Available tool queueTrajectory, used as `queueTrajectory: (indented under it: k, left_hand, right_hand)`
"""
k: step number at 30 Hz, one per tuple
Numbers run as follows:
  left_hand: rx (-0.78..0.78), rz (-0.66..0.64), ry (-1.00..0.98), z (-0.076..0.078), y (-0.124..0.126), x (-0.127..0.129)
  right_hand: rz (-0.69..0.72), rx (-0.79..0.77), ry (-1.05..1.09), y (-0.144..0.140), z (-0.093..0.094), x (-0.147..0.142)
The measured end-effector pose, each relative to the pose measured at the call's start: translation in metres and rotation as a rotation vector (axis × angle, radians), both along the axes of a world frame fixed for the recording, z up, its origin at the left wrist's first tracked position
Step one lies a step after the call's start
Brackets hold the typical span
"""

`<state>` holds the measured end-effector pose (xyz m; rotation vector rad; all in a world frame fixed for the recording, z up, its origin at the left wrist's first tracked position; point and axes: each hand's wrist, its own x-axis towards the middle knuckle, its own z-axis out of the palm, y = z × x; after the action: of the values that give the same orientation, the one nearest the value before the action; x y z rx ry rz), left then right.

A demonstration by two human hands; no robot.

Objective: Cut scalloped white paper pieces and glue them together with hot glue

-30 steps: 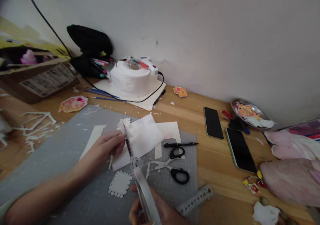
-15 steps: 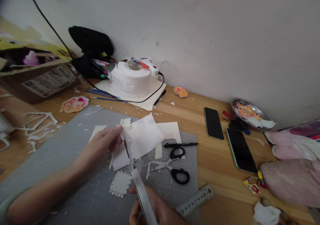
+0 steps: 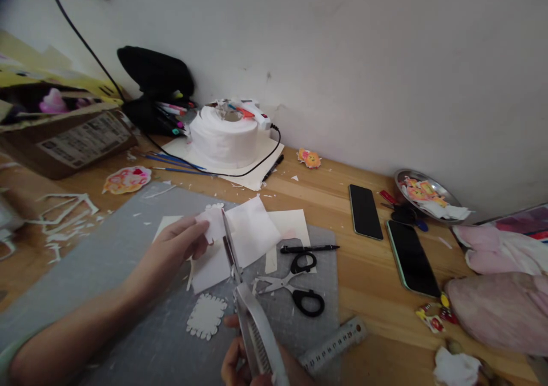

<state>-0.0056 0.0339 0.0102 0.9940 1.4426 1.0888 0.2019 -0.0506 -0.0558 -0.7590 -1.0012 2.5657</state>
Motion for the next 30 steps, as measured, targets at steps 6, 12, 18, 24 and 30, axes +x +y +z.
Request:
queueTrajectory:
  k: [6, 12, 18, 24, 30]
  left_hand:
    - [-0.024, 0.018, -0.111, -0.004, 0.002, 0.001]
    - [-0.081, -0.047, -0.145, -0.004, 0.0, 0.007]
    - [-0.092, 0.002, -0.191, -0.004, -0.001, 0.01]
    - [0.01, -0.073, -0.217, -0.008, -0.002, 0.011]
    - [0.071, 0.025, -0.214, -0.009, 0.001, 0.01]
  right_hand:
    - [-0.134, -0.112, 0.125, 0.006, 0.009, -0.004]
    - [-0.173, -0.161, 0.223, 0.005, 0.006, -0.004]
    - [-0.159, -0.048, 0.247, 0.003, 0.01, 0.005]
    - [-0.087, 0.048, 0.137, 0.004, -0.001, 0.013]
    - [-0.104, -0.083, 0.157, 0.002, -0.012, 0.014]
